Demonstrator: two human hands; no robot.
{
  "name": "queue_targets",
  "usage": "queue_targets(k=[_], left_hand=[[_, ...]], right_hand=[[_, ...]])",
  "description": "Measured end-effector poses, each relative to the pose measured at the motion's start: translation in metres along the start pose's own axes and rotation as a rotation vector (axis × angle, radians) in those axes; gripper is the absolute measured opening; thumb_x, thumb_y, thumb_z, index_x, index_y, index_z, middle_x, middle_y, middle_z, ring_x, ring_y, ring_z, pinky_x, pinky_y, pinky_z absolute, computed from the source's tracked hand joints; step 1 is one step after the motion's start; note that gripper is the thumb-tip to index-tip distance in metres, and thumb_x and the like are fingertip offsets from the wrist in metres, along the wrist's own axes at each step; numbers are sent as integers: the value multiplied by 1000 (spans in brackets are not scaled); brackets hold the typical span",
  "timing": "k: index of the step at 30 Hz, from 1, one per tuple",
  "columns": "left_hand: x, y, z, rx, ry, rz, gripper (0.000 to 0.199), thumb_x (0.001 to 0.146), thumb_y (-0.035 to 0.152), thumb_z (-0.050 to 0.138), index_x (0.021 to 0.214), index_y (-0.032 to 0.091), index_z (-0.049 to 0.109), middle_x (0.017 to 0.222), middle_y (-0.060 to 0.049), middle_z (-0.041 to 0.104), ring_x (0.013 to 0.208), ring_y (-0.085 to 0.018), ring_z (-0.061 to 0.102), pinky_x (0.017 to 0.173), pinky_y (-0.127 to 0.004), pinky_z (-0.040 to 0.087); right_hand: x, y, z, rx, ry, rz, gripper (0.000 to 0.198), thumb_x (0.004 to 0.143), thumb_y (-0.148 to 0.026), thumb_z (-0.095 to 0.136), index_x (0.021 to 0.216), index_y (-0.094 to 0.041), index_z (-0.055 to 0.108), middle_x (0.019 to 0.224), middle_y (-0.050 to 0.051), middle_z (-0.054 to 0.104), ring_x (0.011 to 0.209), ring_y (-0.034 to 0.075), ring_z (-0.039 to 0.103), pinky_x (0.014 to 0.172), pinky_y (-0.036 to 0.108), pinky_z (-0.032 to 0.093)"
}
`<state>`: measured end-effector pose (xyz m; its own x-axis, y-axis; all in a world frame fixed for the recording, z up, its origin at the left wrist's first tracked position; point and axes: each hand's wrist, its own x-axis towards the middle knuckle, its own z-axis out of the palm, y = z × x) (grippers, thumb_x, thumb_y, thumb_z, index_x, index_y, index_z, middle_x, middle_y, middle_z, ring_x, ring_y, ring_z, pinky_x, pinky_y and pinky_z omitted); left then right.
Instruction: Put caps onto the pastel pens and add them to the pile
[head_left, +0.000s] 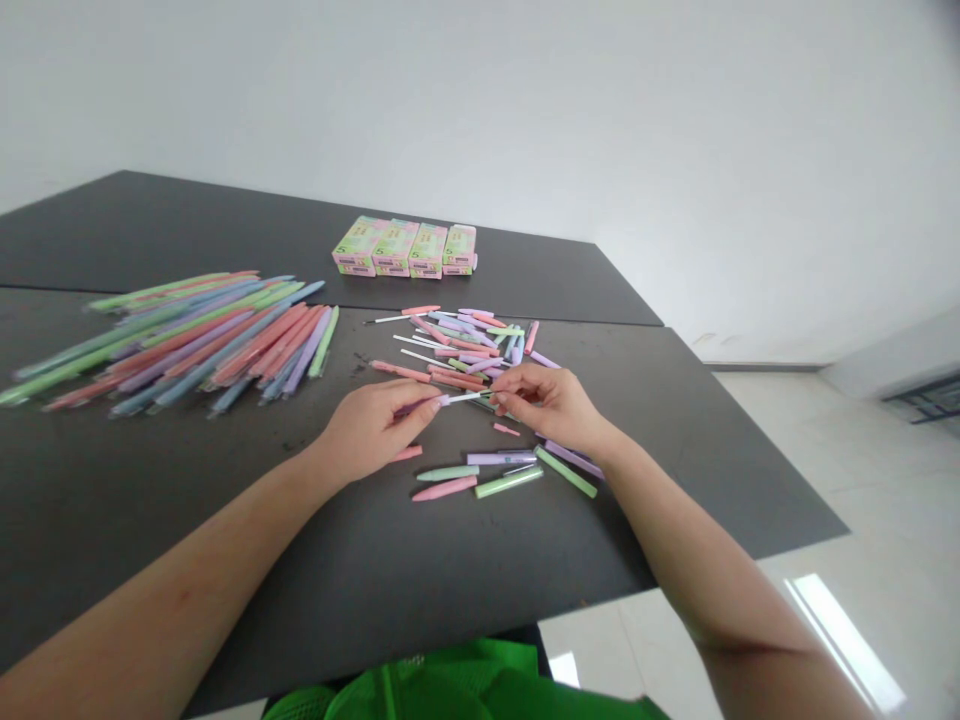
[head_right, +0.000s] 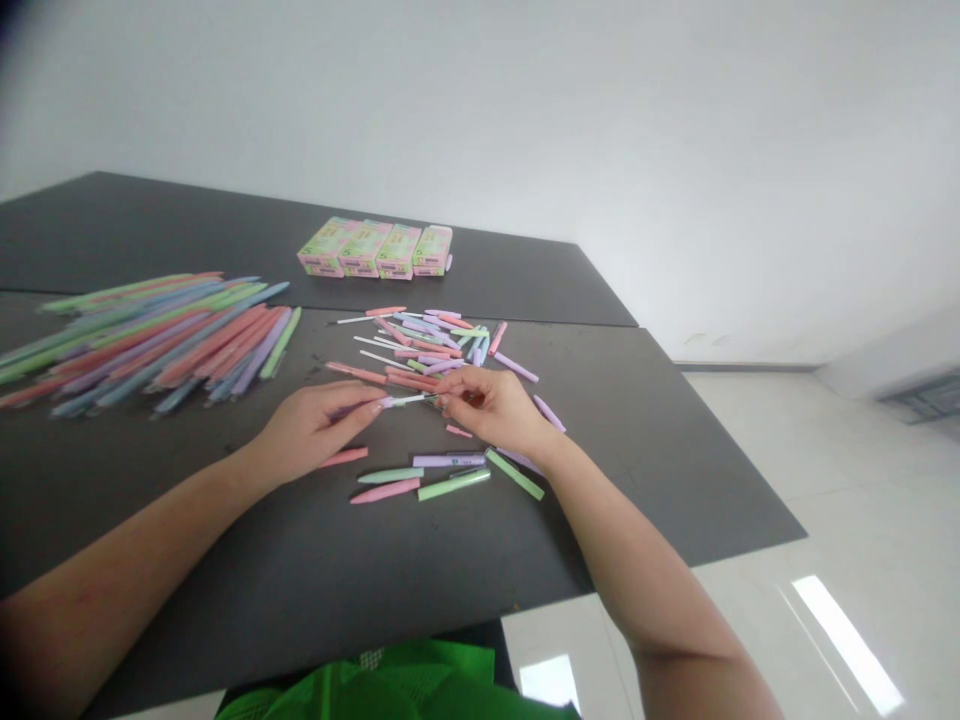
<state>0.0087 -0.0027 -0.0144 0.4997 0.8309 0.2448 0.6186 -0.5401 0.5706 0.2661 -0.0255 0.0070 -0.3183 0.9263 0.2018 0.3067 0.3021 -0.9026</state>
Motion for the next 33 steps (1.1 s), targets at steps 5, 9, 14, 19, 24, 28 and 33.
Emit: queue_targets(k=[5,9,14,19,24,28,33], left_hand=[[0,-1,0,0,9,-3,37,92,45,46,106,23,72,101,-3,75,88,-21,68,81,-30,48],[0,-1,-1,-9,12,-11,37,92,44,47,106,22,72,100,-4,75,86,-20,69,81,-30,49],[-1,-2,0,-5,10,3,37,93,44,46,107,22,72,102,-4,75,90,-21,68,82,-30,49],[-1,-1,1,-31,-15,61,36,93,43,47,119,26,66,116,-2,70,107,-21,64,92,-31,47],[-1,7,-1,-47,-99,91,39,96,40,42,130,31,59,129,0,63,107,-19,64,92,-29,51],[-3,10,-2,-83,-163,43,40,97,42,37,125,27,62,122,-2,65,86,-15,67,68,-23,57],[-4,6,0,-122,-102,21,40,96,45,39,122,27,64,122,-3,64,97,-18,65,61,-19,57]], right_hand=[[0,1,-4,67,17,17,17,84,-31,64,94,-17,68,83,5,70,72,14,68,66,26,54],[0,2,-6,42,25,14,16,84,-30,64,92,-16,67,82,5,70,71,14,68,66,26,53],[0,0,-4,106,24,29,16,84,-29,65,93,-16,67,83,5,71,73,14,69,68,27,54],[-1,0,3,151,-13,46,16,83,-29,66,93,-16,66,84,5,71,73,14,69,66,25,55],[-1,3,5,188,-46,70,18,85,-31,65,94,-15,66,86,6,72,75,14,70,68,26,56],[-1,4,2,206,-59,50,18,86,-30,64,96,-15,66,86,6,72,75,14,70,68,26,56],[-1,3,-4,165,-2,17,18,87,-27,64,100,-15,67,83,5,72,74,13,69,67,24,54]])
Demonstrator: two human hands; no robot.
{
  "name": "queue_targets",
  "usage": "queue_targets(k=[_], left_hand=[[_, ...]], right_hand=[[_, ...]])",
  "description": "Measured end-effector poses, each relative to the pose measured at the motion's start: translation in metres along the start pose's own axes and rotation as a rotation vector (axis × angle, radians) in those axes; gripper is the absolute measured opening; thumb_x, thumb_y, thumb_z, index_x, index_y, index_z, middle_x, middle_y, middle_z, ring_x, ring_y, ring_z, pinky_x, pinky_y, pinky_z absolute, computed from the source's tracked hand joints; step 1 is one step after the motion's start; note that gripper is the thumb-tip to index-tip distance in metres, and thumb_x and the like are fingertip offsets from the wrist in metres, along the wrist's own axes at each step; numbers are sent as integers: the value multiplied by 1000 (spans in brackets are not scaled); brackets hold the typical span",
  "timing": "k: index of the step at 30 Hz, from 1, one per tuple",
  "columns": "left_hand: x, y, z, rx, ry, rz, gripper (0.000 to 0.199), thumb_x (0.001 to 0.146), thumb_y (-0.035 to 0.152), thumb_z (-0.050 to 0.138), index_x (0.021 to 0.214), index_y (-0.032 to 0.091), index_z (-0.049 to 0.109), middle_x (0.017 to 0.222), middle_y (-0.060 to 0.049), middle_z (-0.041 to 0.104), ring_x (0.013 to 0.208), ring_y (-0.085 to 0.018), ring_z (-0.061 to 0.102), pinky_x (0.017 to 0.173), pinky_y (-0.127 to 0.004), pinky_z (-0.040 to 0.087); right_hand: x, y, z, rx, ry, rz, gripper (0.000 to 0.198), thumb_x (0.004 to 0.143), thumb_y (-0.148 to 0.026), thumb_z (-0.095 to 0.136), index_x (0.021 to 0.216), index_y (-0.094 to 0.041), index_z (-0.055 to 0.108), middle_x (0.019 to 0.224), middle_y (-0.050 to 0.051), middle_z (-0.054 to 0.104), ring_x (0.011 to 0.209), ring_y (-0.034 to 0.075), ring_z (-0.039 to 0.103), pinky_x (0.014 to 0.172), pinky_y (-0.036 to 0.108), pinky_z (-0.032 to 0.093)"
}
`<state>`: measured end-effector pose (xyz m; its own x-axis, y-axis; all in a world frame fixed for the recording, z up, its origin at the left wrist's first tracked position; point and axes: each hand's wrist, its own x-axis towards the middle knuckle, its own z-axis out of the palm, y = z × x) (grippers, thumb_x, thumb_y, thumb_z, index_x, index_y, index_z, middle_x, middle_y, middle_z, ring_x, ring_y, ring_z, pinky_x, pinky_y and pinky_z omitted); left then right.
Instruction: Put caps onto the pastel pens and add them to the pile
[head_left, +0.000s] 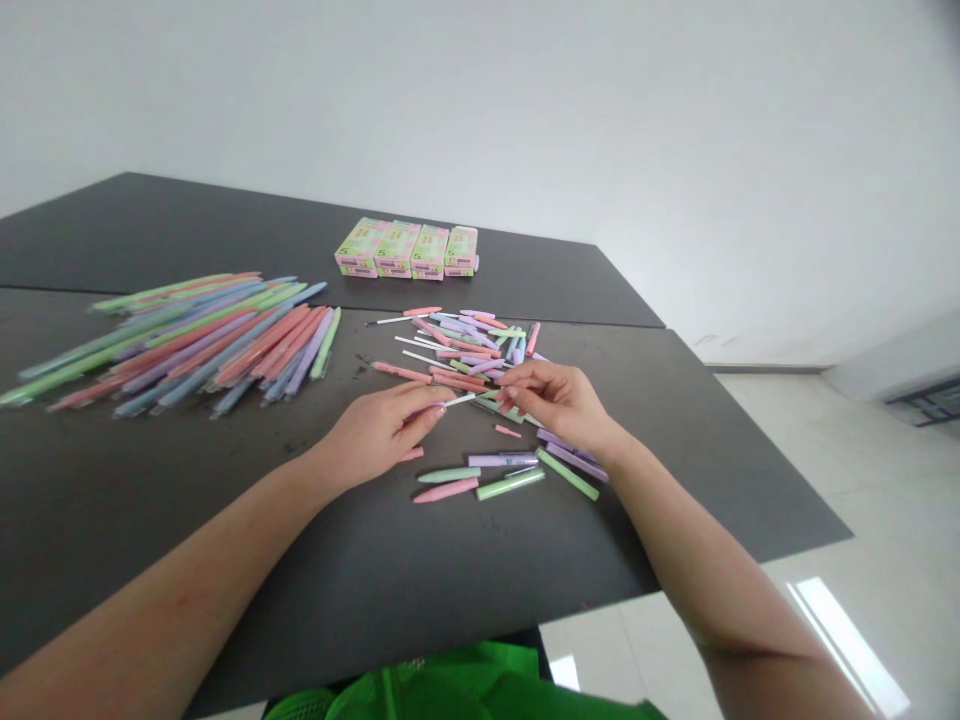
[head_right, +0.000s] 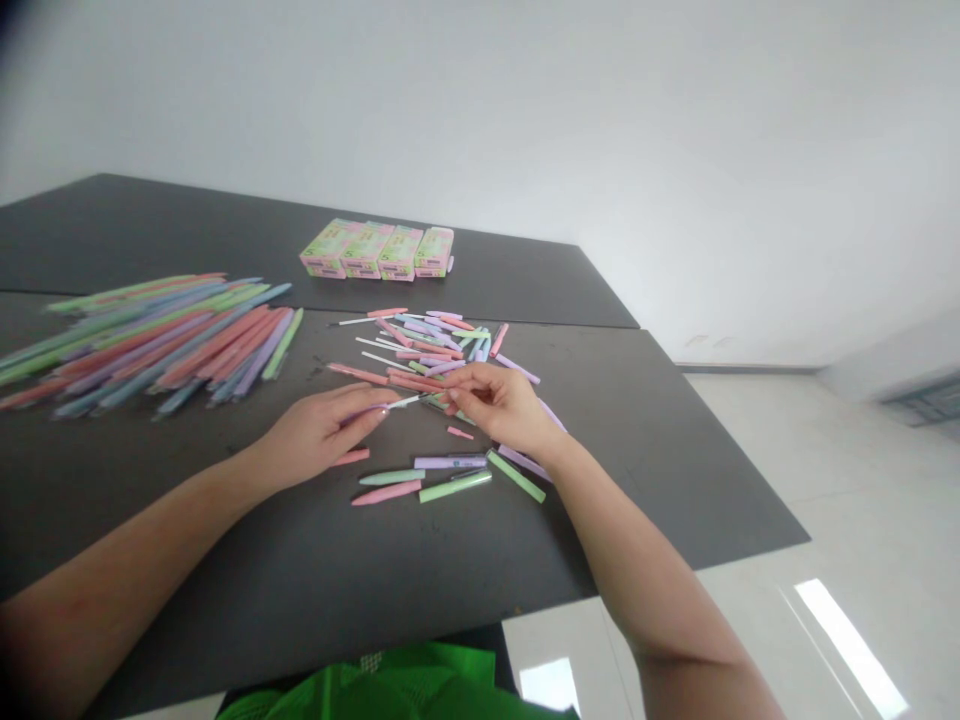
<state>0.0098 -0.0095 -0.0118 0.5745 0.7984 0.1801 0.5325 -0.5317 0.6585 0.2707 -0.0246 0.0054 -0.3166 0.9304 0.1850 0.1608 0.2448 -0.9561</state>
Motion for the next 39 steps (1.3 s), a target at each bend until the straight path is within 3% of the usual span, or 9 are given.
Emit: queue_targets(k=[5,10,18,29,39], left_hand=[[0,0,0,4,-1,10,40,96,45,40,122,27,64,120,-2,65,93,-17,65,61,-19,56],[1,2,-2,40,-1,43,38,96,42,41,121,26,65,115,-3,66,90,-17,66,71,-23,57],[0,2,0,-13,-48,0,38,96,42,40,124,28,63,114,-2,65,77,-12,65,59,-18,56],[1,0,0,30,-25,49,38,96,41,40,122,27,64,112,-3,67,79,-13,66,64,-19,55],[0,4,-1,-28,-40,8,39,96,44,39,121,28,65,114,-2,66,72,-11,65,60,-19,57]], right_hand=[[0,0,1,-25,-16,-25,15,87,-25,63,97,-16,69,84,5,71,75,13,68,70,25,54],[0,-3,5,-40,-34,-43,16,86,-27,64,96,-15,69,87,6,71,74,13,68,68,25,55],[-1,-2,6,-71,-35,-31,18,86,-28,63,96,-14,69,85,6,71,74,14,68,66,25,55],[0,-6,5,-120,-20,-38,12,85,-22,62,91,-14,69,81,5,69,72,13,66,66,25,53],[-1,-9,6,-138,-19,-43,13,84,-23,63,90,-13,69,81,6,70,73,14,66,66,25,53]])
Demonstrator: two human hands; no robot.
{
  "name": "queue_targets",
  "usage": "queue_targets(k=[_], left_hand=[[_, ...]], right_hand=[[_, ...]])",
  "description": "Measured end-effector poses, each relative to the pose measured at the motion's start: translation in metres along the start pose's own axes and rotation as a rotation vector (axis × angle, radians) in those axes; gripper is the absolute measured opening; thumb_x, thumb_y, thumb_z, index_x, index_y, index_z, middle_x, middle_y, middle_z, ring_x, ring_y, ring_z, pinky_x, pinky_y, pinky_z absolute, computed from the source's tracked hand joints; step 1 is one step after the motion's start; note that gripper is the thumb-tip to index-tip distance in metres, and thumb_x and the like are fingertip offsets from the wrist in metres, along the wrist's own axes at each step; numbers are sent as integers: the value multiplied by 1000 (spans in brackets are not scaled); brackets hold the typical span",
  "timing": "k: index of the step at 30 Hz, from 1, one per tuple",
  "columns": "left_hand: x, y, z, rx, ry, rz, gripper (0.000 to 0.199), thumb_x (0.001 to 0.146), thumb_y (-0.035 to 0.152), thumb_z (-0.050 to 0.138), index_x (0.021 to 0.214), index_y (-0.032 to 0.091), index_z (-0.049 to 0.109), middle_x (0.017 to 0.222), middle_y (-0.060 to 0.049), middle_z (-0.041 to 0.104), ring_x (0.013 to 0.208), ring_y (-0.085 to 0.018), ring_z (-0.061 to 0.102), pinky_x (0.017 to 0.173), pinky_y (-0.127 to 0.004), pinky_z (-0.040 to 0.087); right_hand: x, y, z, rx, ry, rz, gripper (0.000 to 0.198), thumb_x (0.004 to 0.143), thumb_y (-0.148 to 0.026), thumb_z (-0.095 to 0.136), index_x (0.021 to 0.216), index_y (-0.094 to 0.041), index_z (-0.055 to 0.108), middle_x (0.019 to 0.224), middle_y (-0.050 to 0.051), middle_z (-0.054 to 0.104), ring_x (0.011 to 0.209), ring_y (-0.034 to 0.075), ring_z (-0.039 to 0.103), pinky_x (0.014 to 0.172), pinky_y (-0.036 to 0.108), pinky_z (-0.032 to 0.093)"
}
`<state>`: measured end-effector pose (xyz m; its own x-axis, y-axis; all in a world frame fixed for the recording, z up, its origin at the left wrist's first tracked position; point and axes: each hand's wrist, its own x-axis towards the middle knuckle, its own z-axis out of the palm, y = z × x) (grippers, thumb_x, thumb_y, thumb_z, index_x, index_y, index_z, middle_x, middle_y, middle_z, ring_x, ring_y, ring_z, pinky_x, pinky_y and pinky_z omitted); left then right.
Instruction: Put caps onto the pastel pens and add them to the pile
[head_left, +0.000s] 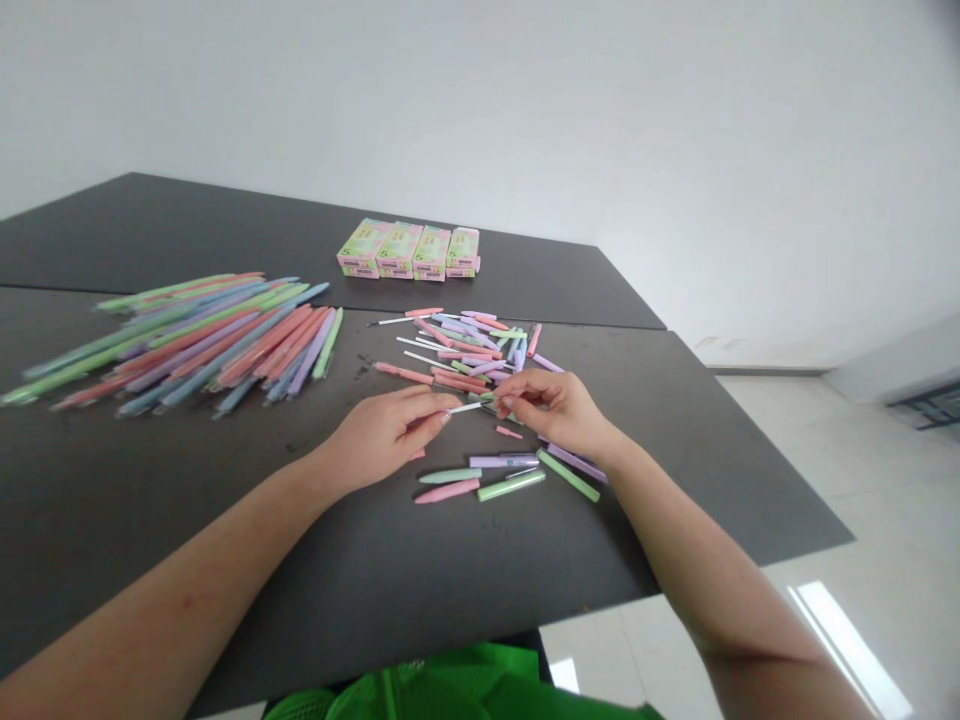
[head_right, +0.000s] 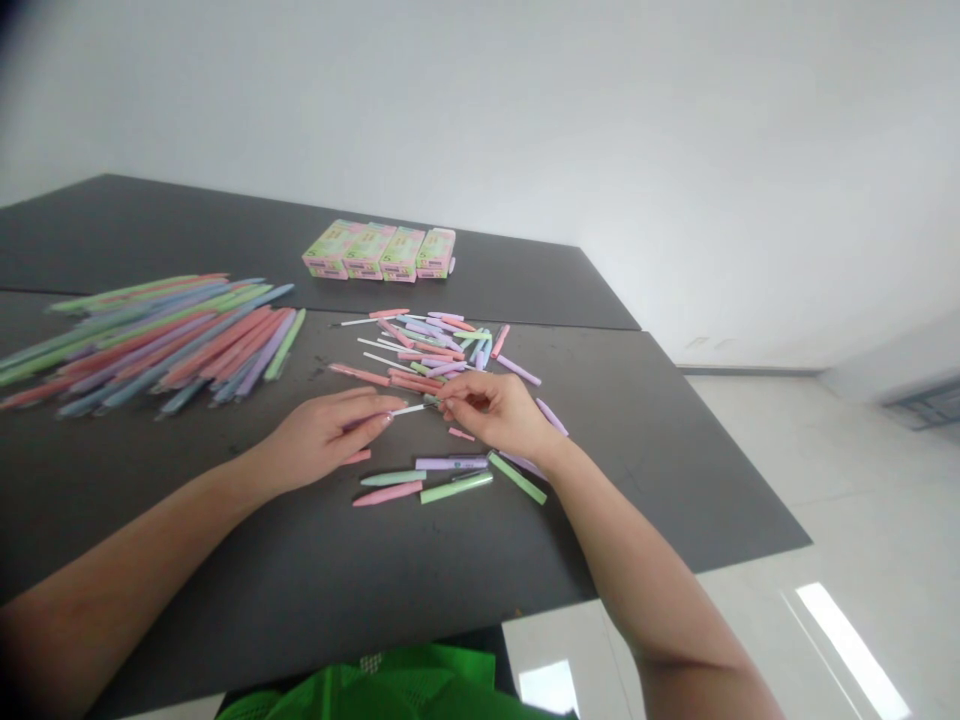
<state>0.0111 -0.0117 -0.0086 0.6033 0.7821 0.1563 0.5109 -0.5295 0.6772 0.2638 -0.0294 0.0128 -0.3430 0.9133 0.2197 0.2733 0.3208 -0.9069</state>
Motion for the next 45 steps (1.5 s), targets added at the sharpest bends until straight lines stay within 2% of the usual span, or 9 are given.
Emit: queue_targets(k=[8,15,22,30,33,38,45], left_hand=[[-1,0,0,-21,-2,-9,39,95,45,40,120,29,65,116,-3,65,74,-12,65,60,-20,58],[1,2,-2,9,-2,6,39,96,44,39,120,28,65,114,-2,66,81,-14,65,69,-22,58],[0,1,-1,-6,-7,-5,40,96,44,38,122,28,64,116,-3,66,77,-13,65,63,-20,57],[1,5,-2,60,23,45,38,96,43,39,118,28,67,112,-2,68,95,-18,65,81,-26,56],[1,5,-1,87,21,60,38,96,43,39,117,28,67,110,-2,68,97,-18,65,79,-25,56],[1,2,-1,134,-10,79,37,96,38,40,120,27,65,105,-2,68,87,-15,65,71,-22,54],[1,4,-2,135,8,69,37,95,39,40,118,26,66,112,-3,68,96,-19,65,77,-25,56]], right_hand=[[0,9,1,26,-23,13,16,85,-28,63,93,-15,69,82,6,70,73,14,67,64,26,55],[0,3,0,42,0,9,12,84,-25,64,88,-14,68,78,5,69,70,13,65,64,25,53],[-1,4,-1,58,-3,17,15,84,-28,65,87,-14,68,78,5,69,70,13,65,63,25,53],[-1,10,6,25,-27,44,19,85,-31,64,94,-15,69,82,6,70,72,15,68,63,25,55],[0,11,10,-43,-53,27,18,86,-29,63,97,-16,69,80,5,71,73,14,67,65,25,53],[1,8,16,-63,-89,-2,15,87,-26,60,96,-16,67,79,4,70,73,14,67,67,25,52],[3,10,17,0,-110,20,19,89,-33,59,96,-16,64,82,5,68,75,13,68,68,25,54]])
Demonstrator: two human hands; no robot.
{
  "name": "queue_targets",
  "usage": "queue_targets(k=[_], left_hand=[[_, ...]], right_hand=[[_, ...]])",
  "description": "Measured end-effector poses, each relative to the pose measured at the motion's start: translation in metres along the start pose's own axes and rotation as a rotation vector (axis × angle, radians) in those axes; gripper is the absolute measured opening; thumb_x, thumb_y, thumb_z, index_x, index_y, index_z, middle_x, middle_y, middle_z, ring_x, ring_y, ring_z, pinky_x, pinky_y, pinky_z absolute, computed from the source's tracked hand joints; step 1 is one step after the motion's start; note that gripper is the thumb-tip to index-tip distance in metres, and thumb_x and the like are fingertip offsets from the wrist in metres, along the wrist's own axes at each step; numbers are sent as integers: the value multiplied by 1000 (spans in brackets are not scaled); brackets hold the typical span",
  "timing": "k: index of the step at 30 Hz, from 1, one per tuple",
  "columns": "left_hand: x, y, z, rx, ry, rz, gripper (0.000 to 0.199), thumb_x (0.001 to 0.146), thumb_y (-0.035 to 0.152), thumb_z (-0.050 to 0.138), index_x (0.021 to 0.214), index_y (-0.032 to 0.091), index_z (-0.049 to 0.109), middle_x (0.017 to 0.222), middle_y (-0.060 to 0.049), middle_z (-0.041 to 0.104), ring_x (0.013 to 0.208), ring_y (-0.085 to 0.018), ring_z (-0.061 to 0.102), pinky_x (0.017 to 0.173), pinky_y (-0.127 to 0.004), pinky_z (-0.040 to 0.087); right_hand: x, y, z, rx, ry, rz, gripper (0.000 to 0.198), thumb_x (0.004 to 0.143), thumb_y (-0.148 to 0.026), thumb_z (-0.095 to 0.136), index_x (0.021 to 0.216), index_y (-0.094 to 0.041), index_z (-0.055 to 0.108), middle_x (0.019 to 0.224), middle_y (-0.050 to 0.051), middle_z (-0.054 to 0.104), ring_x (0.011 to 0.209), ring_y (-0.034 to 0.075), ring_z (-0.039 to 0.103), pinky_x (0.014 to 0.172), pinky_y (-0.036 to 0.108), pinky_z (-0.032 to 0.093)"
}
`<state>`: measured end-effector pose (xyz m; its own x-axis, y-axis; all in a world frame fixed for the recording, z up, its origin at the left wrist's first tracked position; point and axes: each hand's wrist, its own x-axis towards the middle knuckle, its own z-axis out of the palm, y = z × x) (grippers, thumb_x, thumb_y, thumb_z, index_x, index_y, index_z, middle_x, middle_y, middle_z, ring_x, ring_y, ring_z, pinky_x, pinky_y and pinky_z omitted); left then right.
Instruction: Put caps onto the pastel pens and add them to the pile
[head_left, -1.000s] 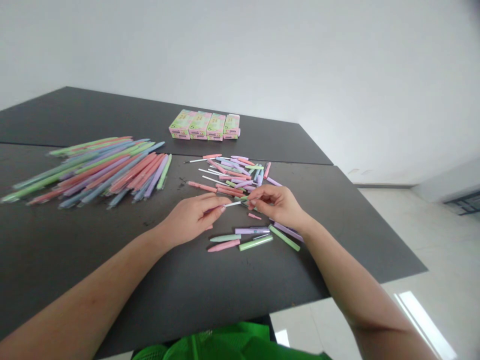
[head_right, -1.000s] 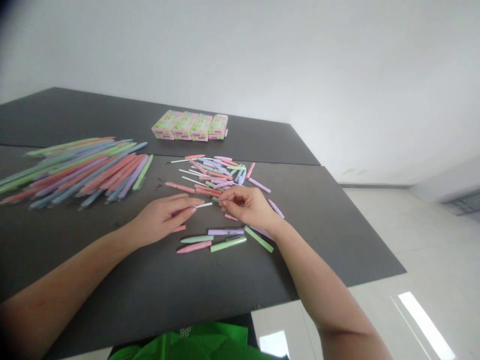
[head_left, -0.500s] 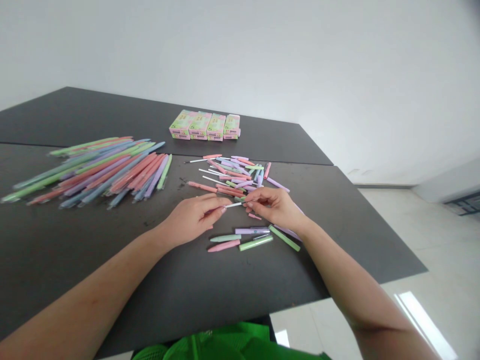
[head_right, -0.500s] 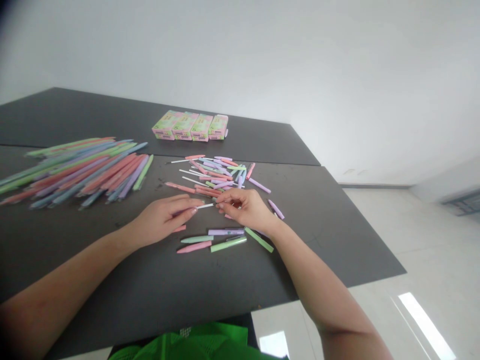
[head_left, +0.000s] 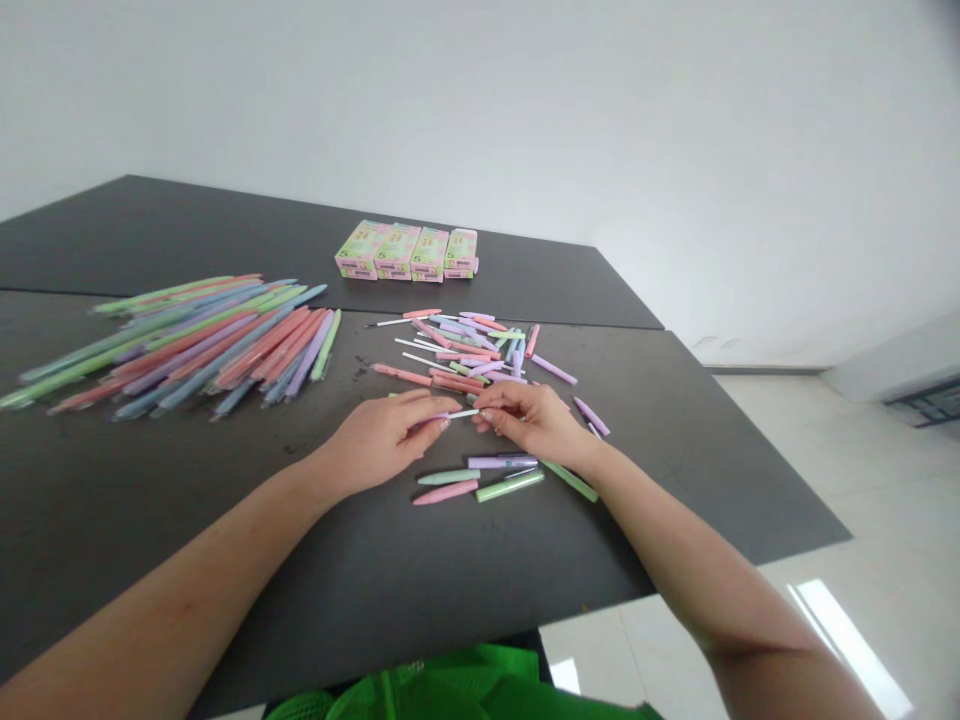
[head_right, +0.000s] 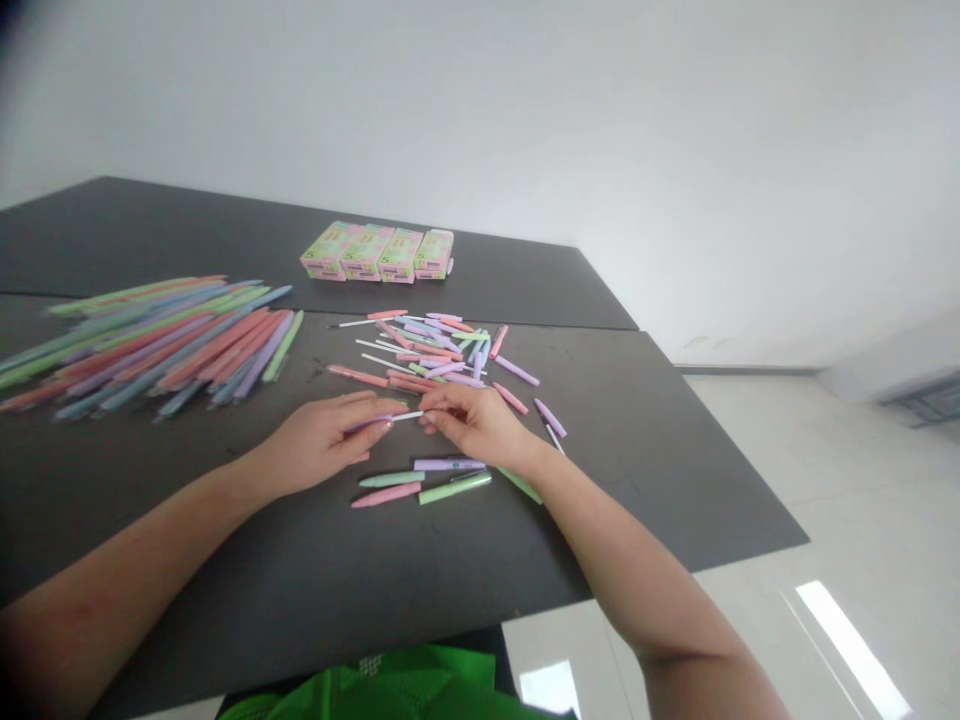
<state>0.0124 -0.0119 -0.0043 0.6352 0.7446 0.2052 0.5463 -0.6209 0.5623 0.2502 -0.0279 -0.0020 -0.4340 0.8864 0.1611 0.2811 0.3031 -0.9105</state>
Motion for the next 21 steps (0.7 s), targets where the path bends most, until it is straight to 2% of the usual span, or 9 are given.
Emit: queue_targets(k=[4,8,12,14,16,18,21], left_hand=[[0,0,1,-18,25,-16,38,94,42,42,119,25,65,116,-4,68,104,-21,64,83,-29,56],[0,-2,2,-23,32,-40,36,92,41,45,116,23,66,116,-5,68,104,-22,64,82,-29,56],[-1,-5,4,-41,47,-51,35,92,40,47,114,21,66,116,-5,68,97,-21,66,79,-28,56],[-1,-7,4,-48,46,-47,35,92,40,47,114,21,65,116,-5,67,92,-20,67,78,-27,56],[-1,-8,5,-37,44,-43,35,92,40,48,114,21,65,116,-5,67,88,-19,68,78,-28,56],[0,-10,6,-7,52,-41,34,92,40,48,114,22,66,115,-5,68,89,-20,69,81,-29,55],[0,-11,7,18,63,-48,33,91,41,49,112,23,67,115,-4,68,96,-22,68,82,-29,54]], right_hand=[[-1,3,-1,53,15,36,24,87,-37,62,100,-17,63,85,5,68,77,14,69,66,25,54],[-2,0,-7,64,27,70,29,85,-38,64,104,-16,63,86,5,69,79,15,69,66,25,54],[-3,-2,-38,-10,209,54,32,89,-43,57,105,-15,63,86,7,70,74,15,67,63,26,53],[-7,-1,-62,-148,313,107,35,88,-44,54,106,-15,64,84,7,70,71,16,66,60,26,50],[-12,-1,-86,-442,345,223,30,84,-41,57,95,-16,68,80,5,70,66,15,64,60,26,47],[-19,-1,-105,-744,266,365,27,80,-42,61,83,-17,71,74,4,70,66,16,62,60,27,43],[-28,-3,-119,-932,70,541,29,75,-46,64,73,-19,72,70,5,70,65,18,62,56,27,39]])
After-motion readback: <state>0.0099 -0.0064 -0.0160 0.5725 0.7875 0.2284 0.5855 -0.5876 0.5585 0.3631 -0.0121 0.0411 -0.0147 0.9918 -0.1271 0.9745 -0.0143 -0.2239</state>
